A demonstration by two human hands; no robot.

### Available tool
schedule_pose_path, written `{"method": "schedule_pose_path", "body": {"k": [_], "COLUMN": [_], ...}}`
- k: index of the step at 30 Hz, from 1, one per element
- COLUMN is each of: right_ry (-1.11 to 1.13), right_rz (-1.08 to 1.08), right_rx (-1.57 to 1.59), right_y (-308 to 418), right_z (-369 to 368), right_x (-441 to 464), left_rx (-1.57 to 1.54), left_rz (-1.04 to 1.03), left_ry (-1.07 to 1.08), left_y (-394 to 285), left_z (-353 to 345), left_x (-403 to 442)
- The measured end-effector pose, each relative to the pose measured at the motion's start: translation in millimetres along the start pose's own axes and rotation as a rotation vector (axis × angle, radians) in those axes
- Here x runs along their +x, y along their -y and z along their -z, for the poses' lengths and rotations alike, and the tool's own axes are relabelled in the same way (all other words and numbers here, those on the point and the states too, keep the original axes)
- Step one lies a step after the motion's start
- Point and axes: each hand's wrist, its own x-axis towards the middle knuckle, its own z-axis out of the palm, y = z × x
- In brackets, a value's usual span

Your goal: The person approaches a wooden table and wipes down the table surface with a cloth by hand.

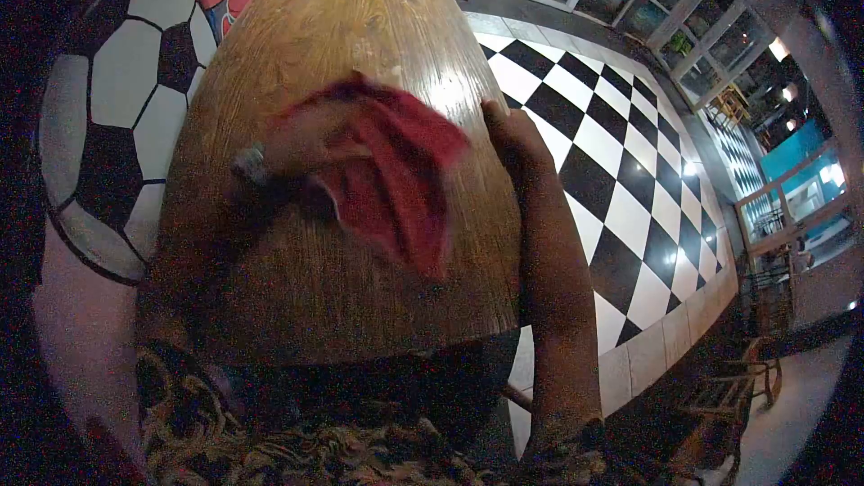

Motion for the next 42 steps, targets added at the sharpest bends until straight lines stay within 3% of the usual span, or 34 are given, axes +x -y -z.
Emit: {"method": "schedule_pose_path", "body": {"k": [3, 4, 5, 6, 8, 9, 11, 12, 13, 17, 19, 21, 23, 24, 29, 31, 35, 37, 42], "right_ry": [0.004, 0.033, 0.024, -0.011, -0.033, -0.039, -0.058, -0.067, -0.043, 0.039, 0.005, -0.021, -0.024, -0.021, 0.019, 0.022, -0.052, -0.043, -0.030], "right_rz": [-0.034, 0.008, 0.010, -0.037, -0.084, -0.085, -0.078, -0.078, -0.039, 0.028, 0.051, 0.074, -0.030, -0.025, -0.087, -0.083, -0.048, -0.053, -0.126], "right_rx": [-0.070, -0.055, -0.048, -0.146, -0.275, -0.267, -0.217, -0.208, -0.177, -0.137, -0.115, -0.098, -0.178, -0.178, -0.227, -0.190, -0.209, -0.224, -0.223], "right_y": [-18.6, -28.8, -27.2, -22.4, -15.8, -16.9, -19.0, -19.2, -19.3, -7.0, -10.5, -15.4, -25.2, -22.9, -13.7, -21.2, -32.9, -21.3, -14.6], "right_z": [1.3, 2.3, 4.2, 3.6, 3.3, 1.8, -0.2, 0.7, 1.7, 6.9, 4.1, 2.8, 2.4, 3.1, 8.5, 6.9, 0.6, 2.5, 3.7], "right_x": [19.0, 27.1, 28.4, 27.6, 23.2, 24.6, 26.1, 24.8, 22.2, 7.3, 6.9, 12.9, 26.4, 26.5, 19.8, 27.6, 34.2, 21.7, 20.1], "left_rx": [0.374, 0.577, 0.682, 0.787, 0.668, 0.673, 0.886, 0.877, 0.883, 0.267, 0.178, 0.007, 0.005, 0.000, -0.087, -0.092, 0.030, 0.108, 0.735], "left_rz": [0.606, 0.645, 0.659, 0.673, 1.019, 1.010, 0.803, 0.653, 0.641, 0.386, 0.140, 0.025, -0.098, -0.218, -0.230, -0.224, 0.083, 0.412, 0.937], "left_ry": [-0.082, -0.013, 0.018, 0.051, -0.015, -0.016, -0.111, 0.001, -0.003, 0.110, -0.087, 0.117, 0.162, 0.212, 0.240, 0.237, -0.008, 0.061, 0.030], "left_y": [77.6, 145.2, 164.8, 164.6, 146.9, 160.4, 182.8, 153.1, 119.1, -9.4, -71.4, -129.9, -165.7, -172.5, -156.6, -139.5, -20.1, 49.8, 210.6], "left_z": [45.4, 44.1, 45.3, 54.4, 63.7, 52.5, 28.4, 37.7, 40.8, 35.1, 10.5, 14.5, -3.5, -6.8, 0.8, 3.1, 3.2, 41.1, 58.7], "left_x": [-25.9, -60.0, -67.5, -68.0, -72.8, -79.3, -88.2, -80.7, -68.3, -19.9, -19.6, -17.8, -18.4, -18.5, -12.9, -8.8, -5.8, -6.6, -88.1]}}
